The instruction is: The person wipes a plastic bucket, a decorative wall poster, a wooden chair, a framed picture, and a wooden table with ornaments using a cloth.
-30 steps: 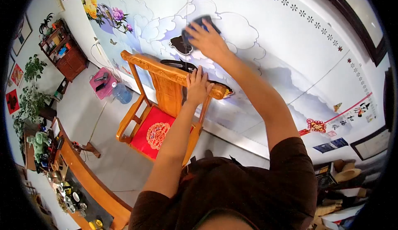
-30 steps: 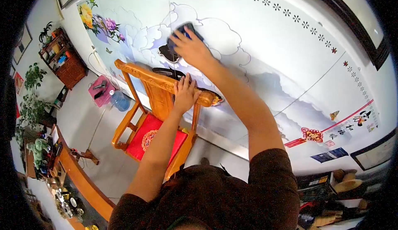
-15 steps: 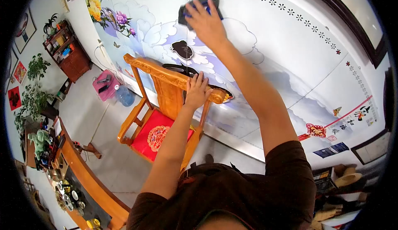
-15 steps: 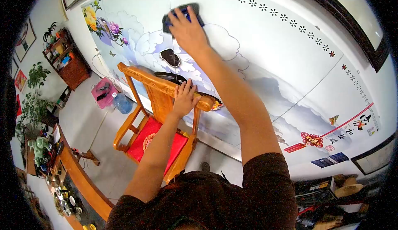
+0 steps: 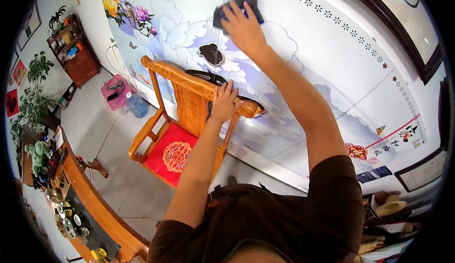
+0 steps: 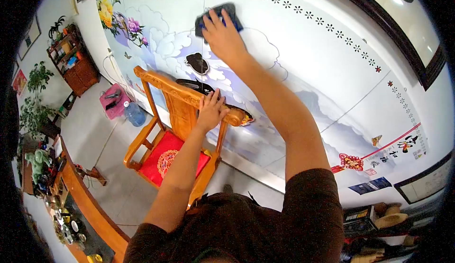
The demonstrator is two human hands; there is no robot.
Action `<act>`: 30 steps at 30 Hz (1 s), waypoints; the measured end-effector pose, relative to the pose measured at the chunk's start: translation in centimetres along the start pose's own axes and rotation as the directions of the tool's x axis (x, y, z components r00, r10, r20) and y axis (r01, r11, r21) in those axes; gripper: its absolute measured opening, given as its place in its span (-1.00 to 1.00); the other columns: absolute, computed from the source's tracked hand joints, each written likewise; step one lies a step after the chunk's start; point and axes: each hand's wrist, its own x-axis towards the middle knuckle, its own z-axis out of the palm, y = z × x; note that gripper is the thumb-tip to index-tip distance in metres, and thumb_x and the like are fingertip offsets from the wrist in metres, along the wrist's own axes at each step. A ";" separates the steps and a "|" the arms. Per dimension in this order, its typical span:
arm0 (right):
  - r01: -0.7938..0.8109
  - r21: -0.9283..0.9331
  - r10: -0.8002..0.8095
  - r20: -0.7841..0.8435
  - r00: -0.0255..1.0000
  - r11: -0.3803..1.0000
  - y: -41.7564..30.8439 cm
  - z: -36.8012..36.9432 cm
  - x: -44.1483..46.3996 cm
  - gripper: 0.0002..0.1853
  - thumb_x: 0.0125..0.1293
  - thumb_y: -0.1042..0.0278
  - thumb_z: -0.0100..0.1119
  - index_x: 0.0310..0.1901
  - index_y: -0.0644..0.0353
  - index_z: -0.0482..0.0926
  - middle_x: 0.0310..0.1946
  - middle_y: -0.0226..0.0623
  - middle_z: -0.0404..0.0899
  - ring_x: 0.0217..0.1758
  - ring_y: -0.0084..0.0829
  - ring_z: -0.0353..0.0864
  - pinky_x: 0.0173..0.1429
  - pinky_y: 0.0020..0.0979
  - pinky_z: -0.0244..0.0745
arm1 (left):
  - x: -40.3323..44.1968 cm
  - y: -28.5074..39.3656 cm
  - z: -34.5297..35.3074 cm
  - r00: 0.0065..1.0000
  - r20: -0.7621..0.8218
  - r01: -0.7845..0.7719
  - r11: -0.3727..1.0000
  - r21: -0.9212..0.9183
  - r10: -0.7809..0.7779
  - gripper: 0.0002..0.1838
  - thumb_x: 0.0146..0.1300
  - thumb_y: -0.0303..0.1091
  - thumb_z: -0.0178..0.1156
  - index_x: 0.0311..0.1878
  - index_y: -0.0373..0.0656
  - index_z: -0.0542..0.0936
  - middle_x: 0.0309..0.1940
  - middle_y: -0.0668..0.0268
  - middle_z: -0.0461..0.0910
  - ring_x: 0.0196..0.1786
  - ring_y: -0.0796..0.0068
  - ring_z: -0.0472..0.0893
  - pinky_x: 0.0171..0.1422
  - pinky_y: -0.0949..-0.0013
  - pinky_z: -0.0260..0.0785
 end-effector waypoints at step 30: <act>-0.037 0.097 0.040 -0.029 0.999 0.995 -0.1 1.4 -1.8 -0.71 0.19 0.33 0.17 -0.04 -0.08 0.70 0.38 -0.38 0.40 0.53 -0.29 0.21 0.56 0.12 -0.01 | -3.4 -7.5 -4.4 0.992 0.019 0.125 0.985 -0.115 -0.123 -0.15 0.19 -0.14 0.37 0.54 0.20 0.21 0.61 0.25 -0.05 0.62 -0.02 -0.04 0.56 -0.11 0.02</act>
